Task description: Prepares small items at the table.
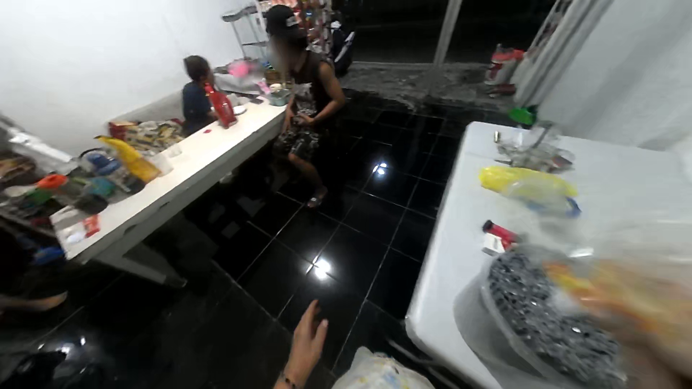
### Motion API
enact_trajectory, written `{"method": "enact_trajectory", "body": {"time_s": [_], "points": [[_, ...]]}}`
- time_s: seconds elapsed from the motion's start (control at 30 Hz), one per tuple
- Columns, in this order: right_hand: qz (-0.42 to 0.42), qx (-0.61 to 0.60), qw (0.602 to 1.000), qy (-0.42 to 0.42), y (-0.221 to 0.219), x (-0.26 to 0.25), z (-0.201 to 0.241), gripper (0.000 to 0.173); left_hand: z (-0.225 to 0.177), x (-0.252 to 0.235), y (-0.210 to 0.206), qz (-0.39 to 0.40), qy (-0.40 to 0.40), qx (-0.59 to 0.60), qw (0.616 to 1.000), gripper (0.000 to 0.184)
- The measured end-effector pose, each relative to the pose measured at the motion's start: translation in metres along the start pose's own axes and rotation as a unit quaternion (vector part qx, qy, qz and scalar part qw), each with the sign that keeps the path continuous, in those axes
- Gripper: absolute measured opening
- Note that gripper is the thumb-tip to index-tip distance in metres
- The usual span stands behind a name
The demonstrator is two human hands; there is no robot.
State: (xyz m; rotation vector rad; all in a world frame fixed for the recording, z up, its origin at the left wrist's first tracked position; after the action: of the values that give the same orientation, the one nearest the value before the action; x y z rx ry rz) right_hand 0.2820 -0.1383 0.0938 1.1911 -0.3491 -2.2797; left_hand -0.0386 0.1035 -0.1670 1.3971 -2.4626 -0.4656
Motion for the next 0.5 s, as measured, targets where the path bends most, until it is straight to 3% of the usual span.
{"method": "enact_trajectory", "body": {"time_s": [0.1,0.17,0.27,0.33,0.4,0.47,0.5], "points": [[0.227,0.078,0.971,0.018,-0.1,0.007,0.026,0.021,-0.043,0.017,0.016,-0.098,-0.16,-0.035,0.982,0.085],[0.329,0.102,0.939,0.021,-0.162,0.03,0.022,0.018,-0.075,0.03,0.027,-0.151,-0.274,-0.086,0.946,0.101],[0.482,0.093,0.871,0.033,-0.231,0.064,0.033,0.012,-0.108,0.043,0.035,-0.133,-0.362,-0.138,0.912,0.107],[0.55,0.052,0.831,0.064,-0.257,0.079,0.058,0.012,-0.113,0.045,0.03,-0.09,-0.37,-0.177,0.908,0.105],[0.571,-0.004,0.815,0.101,-0.271,0.087,0.082,0.01,-0.101,0.042,0.024,-0.026,-0.31,-0.161,0.937,0.099],[0.571,-0.04,0.812,0.118,-0.28,0.09,0.095,0.006,-0.082,0.039,0.019,0.019,-0.233,-0.123,0.965,0.078],[0.567,-0.05,0.813,0.124,-0.285,0.091,0.096,0.006,-0.072,0.04,0.019,0.027,-0.213,-0.107,0.971,0.059]]}}
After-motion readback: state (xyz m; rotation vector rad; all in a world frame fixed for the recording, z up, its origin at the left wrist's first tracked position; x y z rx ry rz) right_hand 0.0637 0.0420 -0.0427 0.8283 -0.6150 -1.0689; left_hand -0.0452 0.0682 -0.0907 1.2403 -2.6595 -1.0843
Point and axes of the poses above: each hand's wrist, its own x-axis away from the middle knuckle, its own y-axis out of the back of the hand, z = x × y, the point moved 6 cm from there along -x, towards the middle knuckle, and after that the axes turned 6 degrees about -y, right-handed, at the moved point
